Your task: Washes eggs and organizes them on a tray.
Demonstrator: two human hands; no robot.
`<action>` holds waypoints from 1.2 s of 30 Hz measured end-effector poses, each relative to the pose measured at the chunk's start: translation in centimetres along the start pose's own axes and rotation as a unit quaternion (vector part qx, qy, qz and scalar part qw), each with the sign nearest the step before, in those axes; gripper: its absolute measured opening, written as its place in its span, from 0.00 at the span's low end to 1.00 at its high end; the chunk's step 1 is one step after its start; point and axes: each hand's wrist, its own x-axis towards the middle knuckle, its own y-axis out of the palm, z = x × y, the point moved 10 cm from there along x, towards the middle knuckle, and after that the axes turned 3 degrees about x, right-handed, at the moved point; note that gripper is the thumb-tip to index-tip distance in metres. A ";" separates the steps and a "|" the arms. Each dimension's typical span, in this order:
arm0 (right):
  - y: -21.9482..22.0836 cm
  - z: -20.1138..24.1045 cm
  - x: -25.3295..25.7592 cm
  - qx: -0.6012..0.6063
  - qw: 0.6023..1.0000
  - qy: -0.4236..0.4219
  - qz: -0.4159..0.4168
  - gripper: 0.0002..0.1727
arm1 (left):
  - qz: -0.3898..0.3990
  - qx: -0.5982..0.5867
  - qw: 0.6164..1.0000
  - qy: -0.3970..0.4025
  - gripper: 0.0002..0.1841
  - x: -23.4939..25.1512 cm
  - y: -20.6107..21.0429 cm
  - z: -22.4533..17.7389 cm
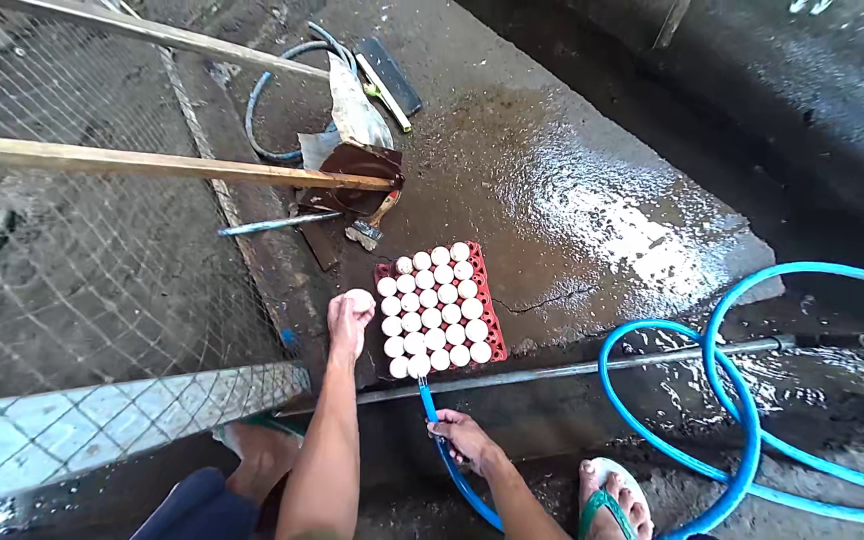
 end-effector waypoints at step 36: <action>6.3 10.0 -19.6 -0.191 0.880 -0.323 -0.289 0.29 | 0.091 0.019 0.996 -0.016 0.25 -30.3 4.4 -0.9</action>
